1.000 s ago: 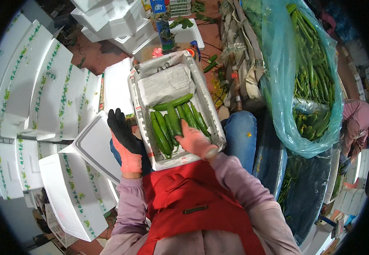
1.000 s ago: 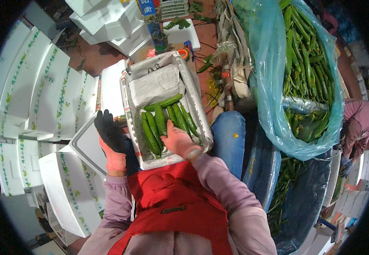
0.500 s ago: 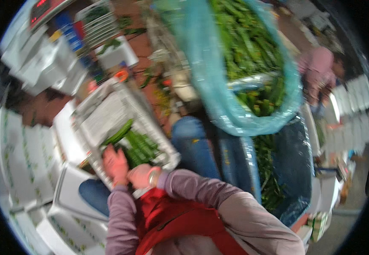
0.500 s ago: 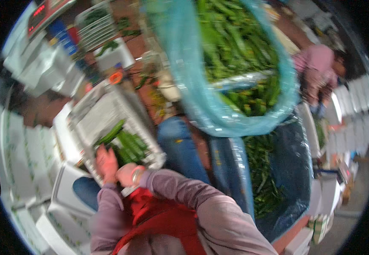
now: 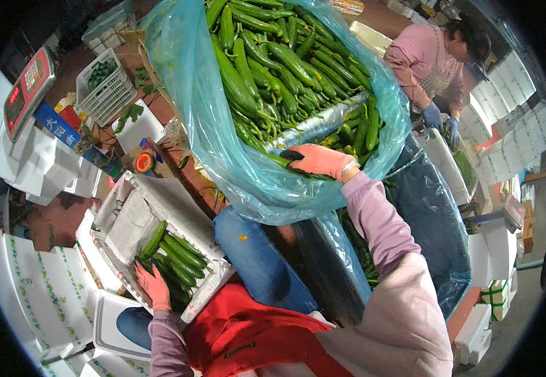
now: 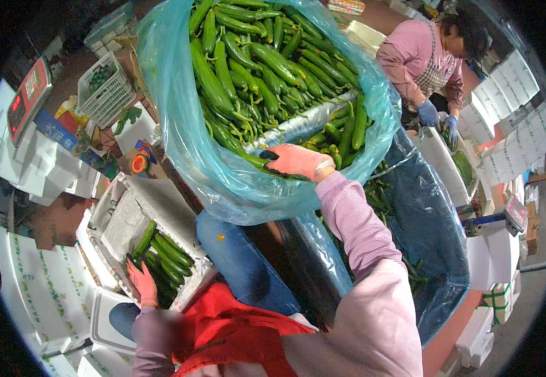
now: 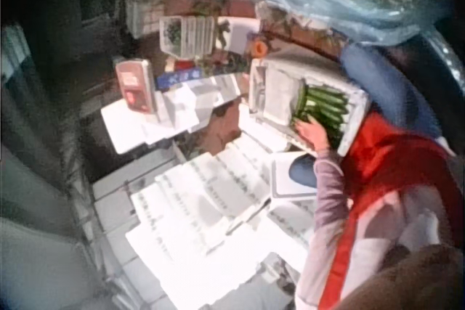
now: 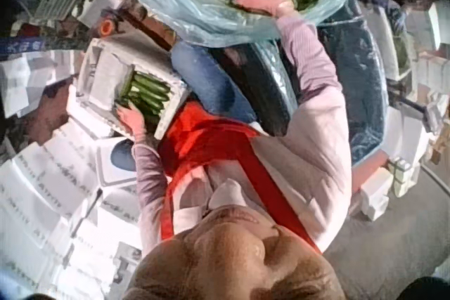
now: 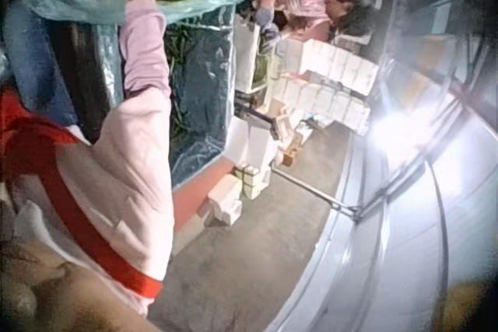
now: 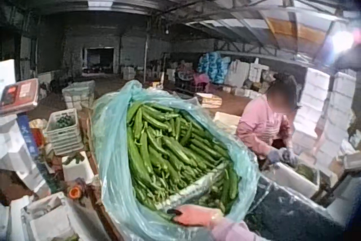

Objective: The person lines a white styrofoam box with newspaper, places cucumbers inside, and seals the box with tape. The person repeats this process for multiple boxes, arranging cucumbers neatly before closing each container.

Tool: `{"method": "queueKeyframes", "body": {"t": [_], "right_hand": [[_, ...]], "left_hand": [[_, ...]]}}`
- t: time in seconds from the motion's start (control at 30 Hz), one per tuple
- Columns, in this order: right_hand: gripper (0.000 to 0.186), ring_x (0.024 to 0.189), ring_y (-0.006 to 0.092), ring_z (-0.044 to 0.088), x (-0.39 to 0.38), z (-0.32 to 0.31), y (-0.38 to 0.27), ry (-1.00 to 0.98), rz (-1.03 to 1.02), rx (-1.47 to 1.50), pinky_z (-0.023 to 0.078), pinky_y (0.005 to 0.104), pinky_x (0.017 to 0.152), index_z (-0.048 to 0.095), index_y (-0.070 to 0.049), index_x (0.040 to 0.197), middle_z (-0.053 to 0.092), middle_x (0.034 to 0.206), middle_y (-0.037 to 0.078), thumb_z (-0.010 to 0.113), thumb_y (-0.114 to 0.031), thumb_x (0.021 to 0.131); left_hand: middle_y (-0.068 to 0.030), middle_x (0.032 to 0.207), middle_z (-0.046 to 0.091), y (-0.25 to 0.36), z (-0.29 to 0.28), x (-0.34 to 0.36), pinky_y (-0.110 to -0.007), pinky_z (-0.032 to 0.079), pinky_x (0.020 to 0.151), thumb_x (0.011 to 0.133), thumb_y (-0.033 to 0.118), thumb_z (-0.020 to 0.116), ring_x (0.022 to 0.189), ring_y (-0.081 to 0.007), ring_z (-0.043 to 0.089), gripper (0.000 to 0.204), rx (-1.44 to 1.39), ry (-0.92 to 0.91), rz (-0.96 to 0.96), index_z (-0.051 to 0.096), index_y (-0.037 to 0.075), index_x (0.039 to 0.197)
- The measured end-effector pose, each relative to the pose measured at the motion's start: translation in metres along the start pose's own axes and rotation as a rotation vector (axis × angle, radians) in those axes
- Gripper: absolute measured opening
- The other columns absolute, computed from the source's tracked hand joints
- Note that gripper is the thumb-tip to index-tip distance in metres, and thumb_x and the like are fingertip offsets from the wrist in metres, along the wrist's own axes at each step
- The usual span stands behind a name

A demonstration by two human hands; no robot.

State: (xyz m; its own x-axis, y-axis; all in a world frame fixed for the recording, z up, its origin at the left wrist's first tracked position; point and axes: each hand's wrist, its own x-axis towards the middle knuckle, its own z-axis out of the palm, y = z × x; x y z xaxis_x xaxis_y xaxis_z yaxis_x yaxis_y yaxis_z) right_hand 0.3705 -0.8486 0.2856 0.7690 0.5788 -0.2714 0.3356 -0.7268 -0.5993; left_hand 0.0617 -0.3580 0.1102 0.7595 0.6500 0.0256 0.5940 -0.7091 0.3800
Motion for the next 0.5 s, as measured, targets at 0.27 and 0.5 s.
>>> {"method": "queueKeyframes", "body": {"t": [0.27, 0.5], "right_hand": [[0.062, 0.121, 0.0355, 0.059, -0.02, 0.01, 0.012, -0.12, -0.103, 0.015, 0.045, 0.039, 0.104, 0.055, -0.001, 0.137, 0.062, 0.129, 0.022, 0.067, -0.043, 0.092], [0.052, 0.121, 0.0254, 0.06, -0.049, -0.044, -0.038, 0.522, -0.023, 0.351, 0.043, 0.032, 0.106, 0.05, 0.001, 0.141, 0.063, 0.13, 0.02, 0.062, -0.025, 0.097]], "left_hand": [[-0.0167, 0.152, 0.045, 0.128, -0.065, -0.021, -0.035, 0.028, 0.117, 0.106, 0.024, 0.048, 0.14, -0.0276, 0.041, 0.052, -0.749, -0.034, 0.173, 0.038, 0.001, 0.152], [-0.0175, 0.151, 0.045, 0.267, -0.12, -0.063, -0.036, 0.031, 0.117, 0.101, 0.011, 0.054, 0.14, -0.0261, 0.044, 0.057, -1.15, -0.361, 0.269, 0.034, -0.001, 0.153]]}}
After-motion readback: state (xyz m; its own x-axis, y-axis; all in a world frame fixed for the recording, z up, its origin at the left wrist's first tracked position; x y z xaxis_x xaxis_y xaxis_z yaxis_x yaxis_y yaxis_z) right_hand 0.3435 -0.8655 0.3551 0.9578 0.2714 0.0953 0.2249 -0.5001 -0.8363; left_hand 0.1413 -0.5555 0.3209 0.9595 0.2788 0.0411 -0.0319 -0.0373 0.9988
